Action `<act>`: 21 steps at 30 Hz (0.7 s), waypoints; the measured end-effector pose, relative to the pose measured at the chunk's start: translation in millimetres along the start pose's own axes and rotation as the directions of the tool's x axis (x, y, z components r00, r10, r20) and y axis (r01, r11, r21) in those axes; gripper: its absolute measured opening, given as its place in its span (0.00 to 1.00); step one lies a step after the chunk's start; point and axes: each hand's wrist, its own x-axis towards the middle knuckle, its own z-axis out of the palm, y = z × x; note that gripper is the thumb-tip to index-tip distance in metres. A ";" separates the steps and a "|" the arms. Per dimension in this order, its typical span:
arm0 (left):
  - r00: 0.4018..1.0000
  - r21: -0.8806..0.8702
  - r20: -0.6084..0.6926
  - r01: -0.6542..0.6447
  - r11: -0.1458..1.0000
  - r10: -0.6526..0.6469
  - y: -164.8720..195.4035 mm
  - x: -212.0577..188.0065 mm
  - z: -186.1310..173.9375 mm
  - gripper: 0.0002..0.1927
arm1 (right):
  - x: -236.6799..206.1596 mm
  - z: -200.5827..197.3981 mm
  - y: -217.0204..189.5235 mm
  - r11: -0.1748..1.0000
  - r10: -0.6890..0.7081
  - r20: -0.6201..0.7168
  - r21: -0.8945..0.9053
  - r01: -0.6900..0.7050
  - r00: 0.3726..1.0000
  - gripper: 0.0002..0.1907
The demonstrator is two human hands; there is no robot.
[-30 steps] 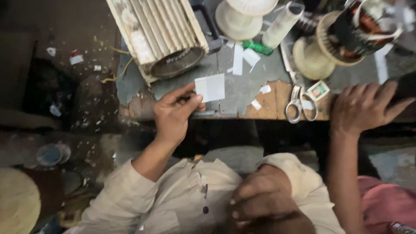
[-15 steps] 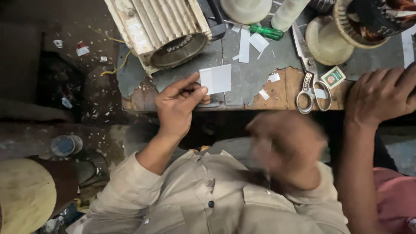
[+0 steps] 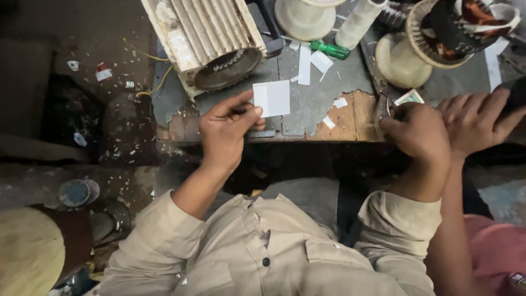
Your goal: The person cuts small rectangular pieces of white insulating material using scissors and inserts them into the slots of a motor stator core. They repeat this process multiple times, handling the stator and cutting additional pieces as needed.
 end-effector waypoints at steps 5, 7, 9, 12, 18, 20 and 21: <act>0.999 -0.045 0.000 -0.048 0.998 0.048 -1.4 -4.2 -0.3 0.17 | -16.9 16.7 20.1 0.847 -0.074 0.010 0.529 0.058 0.997 0.11; 0.998 -0.073 -0.009 -0.065 0.995 0.065 -1.8 -5.1 -1.4 0.17 | -44.5 38.1 21.1 0.482 -0.105 0.116 0.875 -0.051 0.988 0.09; 0.997 -0.081 -0.011 -0.078 0.994 0.077 -2.6 -5.3 -1.3 0.17 | -70.1 68.0 11.6 0.411 -0.276 0.085 0.911 0.038 0.958 0.06; 0.997 -0.063 -0.024 -0.068 0.996 0.067 -5.2 -6.7 2.4 0.17 | -105.1 133.7 -16.5 0.278 -0.383 0.180 0.958 -0.073 0.906 0.11; 0.995 -0.050 -0.014 -0.099 0.994 0.099 -9.7 -8.5 6.6 0.18 | -131.1 220.1 -25.0 0.487 -0.499 0.227 0.872 0.054 0.836 0.18; 0.994 -0.037 -0.018 -0.113 0.993 0.112 -10.9 -8.7 5.5 0.18 | -128.4 229.5 -24.3 0.399 -0.579 0.244 0.917 0.010 0.778 0.20; 0.993 -0.033 -0.021 -0.114 0.993 0.113 -11.8 -8.9 5.3 0.18 | -125.7 231.9 -26.1 0.356 -0.615 0.246 0.935 -0.014 0.749 0.22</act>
